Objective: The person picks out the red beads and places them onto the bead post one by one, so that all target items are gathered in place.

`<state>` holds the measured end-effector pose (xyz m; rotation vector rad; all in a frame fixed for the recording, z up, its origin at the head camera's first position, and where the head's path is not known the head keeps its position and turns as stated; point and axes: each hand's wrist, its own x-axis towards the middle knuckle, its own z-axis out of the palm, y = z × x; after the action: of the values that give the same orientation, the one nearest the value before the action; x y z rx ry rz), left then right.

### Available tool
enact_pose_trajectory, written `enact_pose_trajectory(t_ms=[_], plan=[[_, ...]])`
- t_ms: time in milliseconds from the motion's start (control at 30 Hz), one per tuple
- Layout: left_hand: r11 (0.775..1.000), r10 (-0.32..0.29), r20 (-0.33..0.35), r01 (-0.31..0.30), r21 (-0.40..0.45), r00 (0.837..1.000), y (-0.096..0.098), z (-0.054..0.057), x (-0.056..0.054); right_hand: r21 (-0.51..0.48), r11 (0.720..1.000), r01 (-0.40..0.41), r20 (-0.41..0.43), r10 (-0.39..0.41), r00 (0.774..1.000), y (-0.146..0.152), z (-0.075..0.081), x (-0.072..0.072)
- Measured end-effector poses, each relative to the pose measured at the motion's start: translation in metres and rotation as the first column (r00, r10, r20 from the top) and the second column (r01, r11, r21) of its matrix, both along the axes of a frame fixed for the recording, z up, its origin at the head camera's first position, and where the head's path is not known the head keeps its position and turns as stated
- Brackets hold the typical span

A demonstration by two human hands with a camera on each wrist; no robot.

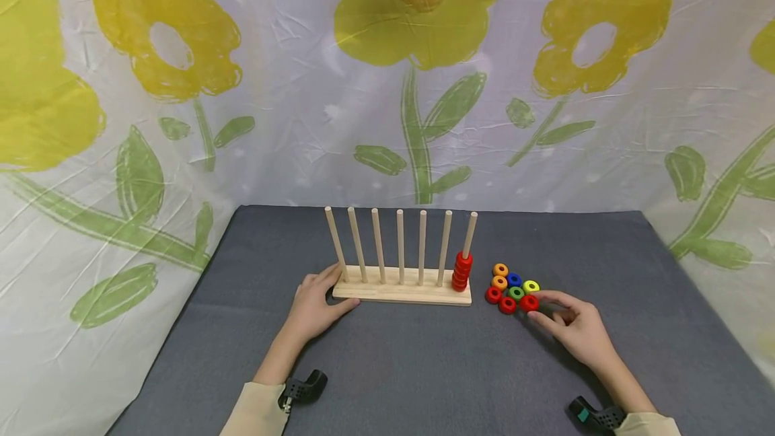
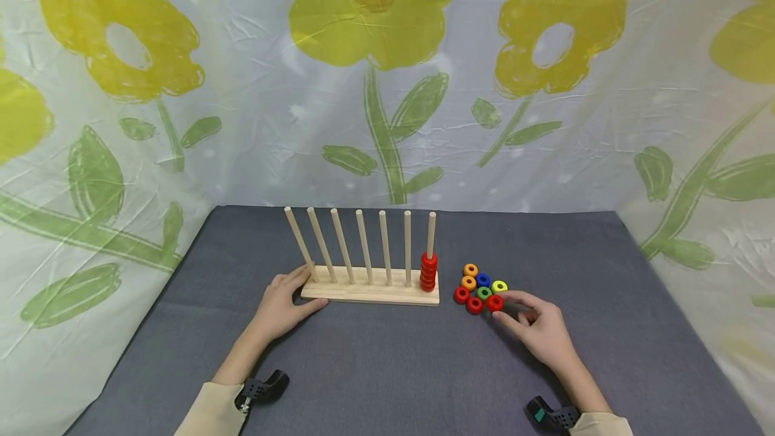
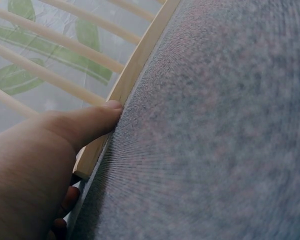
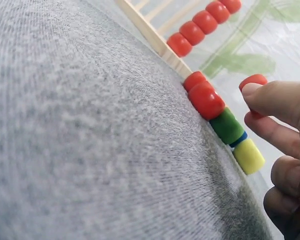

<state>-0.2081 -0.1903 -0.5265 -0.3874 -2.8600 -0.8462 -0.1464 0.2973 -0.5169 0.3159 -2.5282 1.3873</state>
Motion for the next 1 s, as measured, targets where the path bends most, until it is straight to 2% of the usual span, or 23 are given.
enact_pose_trajectory(t_ms=[200,467,733,1000], plan=[[1.000,-0.002,-0.030,0.002,0.006,1.000,0.001,-0.001,0.001,0.014,1.000,-0.003,-0.001,0.003,1.000,-0.002,0.002,0.000],[1.000,-0.004,-0.038,0.005,0.006,0.999,0.001,0.001,0.001,0.032,0.999,0.008,0.004,-0.008,1.000,-0.002,0.000,-0.002],[1.000,-0.003,-0.023,0.003,0.010,1.000,0.001,0.002,0.001,0.048,0.999,0.004,-0.040,-0.002,0.999,-0.004,0.000,-0.006],[1.000,0.002,-0.003,-0.002,0.006,1.000,0.000,0.001,0.000,0.053,0.999,-0.003,-0.029,0.004,1.000,-0.006,0.004,-0.010]])
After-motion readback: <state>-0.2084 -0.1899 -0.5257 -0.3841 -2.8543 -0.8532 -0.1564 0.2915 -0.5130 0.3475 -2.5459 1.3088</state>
